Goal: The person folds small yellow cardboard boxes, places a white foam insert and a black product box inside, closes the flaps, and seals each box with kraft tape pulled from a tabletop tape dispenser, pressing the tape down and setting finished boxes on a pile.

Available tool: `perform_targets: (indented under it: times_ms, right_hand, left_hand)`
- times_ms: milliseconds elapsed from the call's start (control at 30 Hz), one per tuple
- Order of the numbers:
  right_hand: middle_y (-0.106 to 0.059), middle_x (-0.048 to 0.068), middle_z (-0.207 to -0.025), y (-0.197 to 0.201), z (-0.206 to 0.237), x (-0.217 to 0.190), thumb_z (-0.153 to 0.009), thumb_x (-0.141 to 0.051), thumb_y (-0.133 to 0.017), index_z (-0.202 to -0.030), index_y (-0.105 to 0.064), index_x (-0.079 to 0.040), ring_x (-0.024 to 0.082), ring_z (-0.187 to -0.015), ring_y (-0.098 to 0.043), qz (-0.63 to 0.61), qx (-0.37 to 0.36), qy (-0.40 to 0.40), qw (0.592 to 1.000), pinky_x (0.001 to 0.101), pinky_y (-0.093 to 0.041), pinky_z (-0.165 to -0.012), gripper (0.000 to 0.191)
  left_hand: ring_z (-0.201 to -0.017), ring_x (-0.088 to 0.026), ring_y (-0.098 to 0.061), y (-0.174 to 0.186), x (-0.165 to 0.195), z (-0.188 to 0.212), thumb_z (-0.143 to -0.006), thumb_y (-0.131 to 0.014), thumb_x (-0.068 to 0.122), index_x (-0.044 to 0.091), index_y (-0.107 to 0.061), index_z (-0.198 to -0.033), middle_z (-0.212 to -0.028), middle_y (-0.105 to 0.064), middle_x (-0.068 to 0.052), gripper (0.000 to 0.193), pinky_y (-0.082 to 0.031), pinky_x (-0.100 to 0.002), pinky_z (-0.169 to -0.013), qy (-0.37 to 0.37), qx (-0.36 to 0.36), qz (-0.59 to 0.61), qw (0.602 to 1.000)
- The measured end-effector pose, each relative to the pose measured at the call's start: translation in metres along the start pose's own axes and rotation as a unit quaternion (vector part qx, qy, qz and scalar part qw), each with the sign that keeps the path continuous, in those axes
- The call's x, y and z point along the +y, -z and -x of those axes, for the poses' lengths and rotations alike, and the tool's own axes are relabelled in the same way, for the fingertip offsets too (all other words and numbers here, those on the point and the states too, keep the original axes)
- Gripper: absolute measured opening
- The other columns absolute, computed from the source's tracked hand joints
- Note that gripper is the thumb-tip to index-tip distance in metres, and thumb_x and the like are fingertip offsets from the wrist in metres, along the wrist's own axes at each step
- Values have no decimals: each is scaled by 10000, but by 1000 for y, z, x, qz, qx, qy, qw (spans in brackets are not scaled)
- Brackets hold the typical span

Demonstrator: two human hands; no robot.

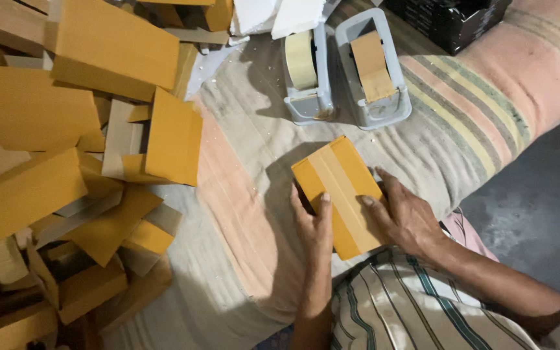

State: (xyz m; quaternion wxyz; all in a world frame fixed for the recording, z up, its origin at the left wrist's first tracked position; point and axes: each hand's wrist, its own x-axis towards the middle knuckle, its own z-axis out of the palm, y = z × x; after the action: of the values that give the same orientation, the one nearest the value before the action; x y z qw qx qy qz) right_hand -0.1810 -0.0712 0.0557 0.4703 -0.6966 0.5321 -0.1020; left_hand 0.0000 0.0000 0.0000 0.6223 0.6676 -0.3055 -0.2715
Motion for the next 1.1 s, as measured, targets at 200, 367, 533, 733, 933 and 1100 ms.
perform_targets:
  times_ms: [200,367,533,733,933,1100]
  right_hand:
    - [-593,221,-1350,6,11,-23,-913,-376,-695,-1404,-509,7,402,-1199,-543,176,256,303,901,518,-430,-1037,650]
    - [-580,278,-1334,-5,18,-26,-842,-369,-699,-1358,-576,-10,405,-1106,-593,179,239,324,898,508,-478,-950,640]
    - [-591,297,-1289,-9,-8,-35,-857,-342,-689,-1321,-616,5,420,-1033,-646,182,243,333,893,503,-530,-892,584]
    - [-611,302,-1261,0,-19,-41,-846,-331,-714,-1253,-644,21,419,-1030,-642,127,222,356,899,500,-531,-878,543]
    - [-676,181,-1263,65,-45,-23,-960,-179,-681,-1195,-691,-45,350,-1196,-624,-28,317,344,883,448,-494,-1026,271]
    - [-718,158,-1200,115,-97,-31,-980,-219,-679,-1310,-641,-15,326,-1136,-610,-49,290,209,932,432,-484,-977,390]
  left_hand:
    - [-1382,-383,-485,-15,71,-44,-1061,-553,291,14,-529,-1450,-1427,-563,-221,478,-335,-506,-1192,-263,-17,-320,910]
    - [-1264,-384,-533,-41,84,-77,-1050,-511,336,14,-554,-1395,-1329,-606,-208,474,-366,-526,-1110,-235,-182,-460,837]
    - [-1187,-394,-575,-50,73,-100,-1023,-512,326,27,-613,-1288,-1234,-650,-216,412,-384,-548,-997,-266,-110,-506,813]
    - [-1152,-383,-606,-53,72,-108,-1060,-499,314,41,-632,-1248,-1175,-670,-195,357,-421,-523,-1027,-186,-115,-504,836]
    - [-1051,-307,-656,-42,81,-93,-1081,-537,228,-1,-675,-1238,-1124,-700,-177,311,-519,-439,-947,-276,12,-248,928]
    - [-757,-213,-695,-89,53,-78,-999,-542,215,-51,-669,-1239,-1038,-710,-226,380,-597,-320,-598,170,-142,188,957]
